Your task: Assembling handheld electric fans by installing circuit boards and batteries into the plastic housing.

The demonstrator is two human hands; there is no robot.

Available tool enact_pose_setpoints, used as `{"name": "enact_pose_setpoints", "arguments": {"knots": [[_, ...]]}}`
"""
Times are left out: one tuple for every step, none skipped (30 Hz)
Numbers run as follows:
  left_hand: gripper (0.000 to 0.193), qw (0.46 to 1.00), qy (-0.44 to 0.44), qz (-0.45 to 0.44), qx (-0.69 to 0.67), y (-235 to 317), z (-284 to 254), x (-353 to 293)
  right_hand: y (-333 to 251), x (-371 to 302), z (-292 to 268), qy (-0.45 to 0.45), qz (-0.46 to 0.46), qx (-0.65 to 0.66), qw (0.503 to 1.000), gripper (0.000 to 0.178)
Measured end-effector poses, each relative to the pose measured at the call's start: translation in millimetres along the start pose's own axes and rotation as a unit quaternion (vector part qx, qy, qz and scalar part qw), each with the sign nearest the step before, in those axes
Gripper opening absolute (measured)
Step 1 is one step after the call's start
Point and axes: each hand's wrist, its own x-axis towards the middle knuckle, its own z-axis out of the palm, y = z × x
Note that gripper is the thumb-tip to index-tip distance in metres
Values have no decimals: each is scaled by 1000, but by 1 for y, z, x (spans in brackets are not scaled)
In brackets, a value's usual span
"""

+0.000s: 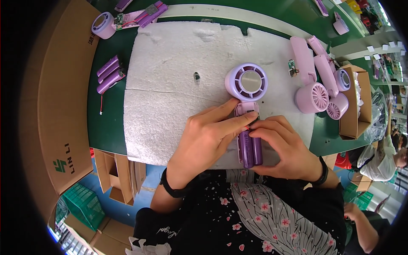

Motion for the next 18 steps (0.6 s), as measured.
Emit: {"name": "enact_pose_setpoints", "arguments": {"knots": [[36, 1000, -1, 1, -4, 0, 0, 0, -2, 0, 0, 4, -2, -14, 1000, 69], [36, 1000, -3, 1, -8, 0, -1, 0, -4, -1, 0, 8, -3, -29, 1000, 68], [36, 1000, -4, 2, -12, 0, -1, 0, -7, -2, 0, 12, -5, -43, 999, 66], [36, 1000, -4, -1, -13, 0, -1, 0, -9, -4, 1, 10, -4, -42, 999, 66], [36, 1000, -8, -1, -19, -1, -2, 0, -11, -5, 1, 14, 0, -39, 999, 64], [36, 1000, -13, -2, -25, -1, -2, 0, -13, -7, 1, 19, 5, -37, 999, 62], [36, 999, -18, -2, -31, -1, -2, 0, -14, -8, 1, 24, 10, -34, 999, 59], [36, 999, -19, -6, -33, -1, -2, 0, -14, -8, 1, 21, 12, -32, 999, 59], [36, 999, -19, -3, -31, -1, -3, 1, -15, -7, -1, 20, 6, -45, 999, 59], [36, 999, -20, 0, -30, 0, -3, 1, -15, -7, -2, 20, 0, -58, 998, 58], [36, 999, -21, 2, -28, 0, -4, 2, -15, -7, -2, 19, -7, -71, 997, 57], [36, 999, -22, -1, -31, 1, -4, 2, -15, -7, -2, 16, -4, -70, 997, 57], [36, 999, -22, -1, -31, 2, -4, 2, -14, -7, -1, 20, -7, -70, 997, 58], [36, 999, -21, -3, -30, 2, -4, 3, -12, -7, -1, 23, -9, -70, 997, 58], [36, 999, -20, -4, -30, 3, -3, 3, -12, -7, -1, 26, -12, -71, 997, 59], [36, 999, -19, -8, -32, 3, -3, 2, -13, -8, -1, 22, -11, -69, 997, 59], [36, 999, -18, -5, -34, 3, -2, 2, -15, -9, -1, 23, 4, -64, 998, 57], [37, 999, -16, -2, -36, 3, -2, 1, -17, -9, 0, 24, 19, -59, 998, 55]]}}
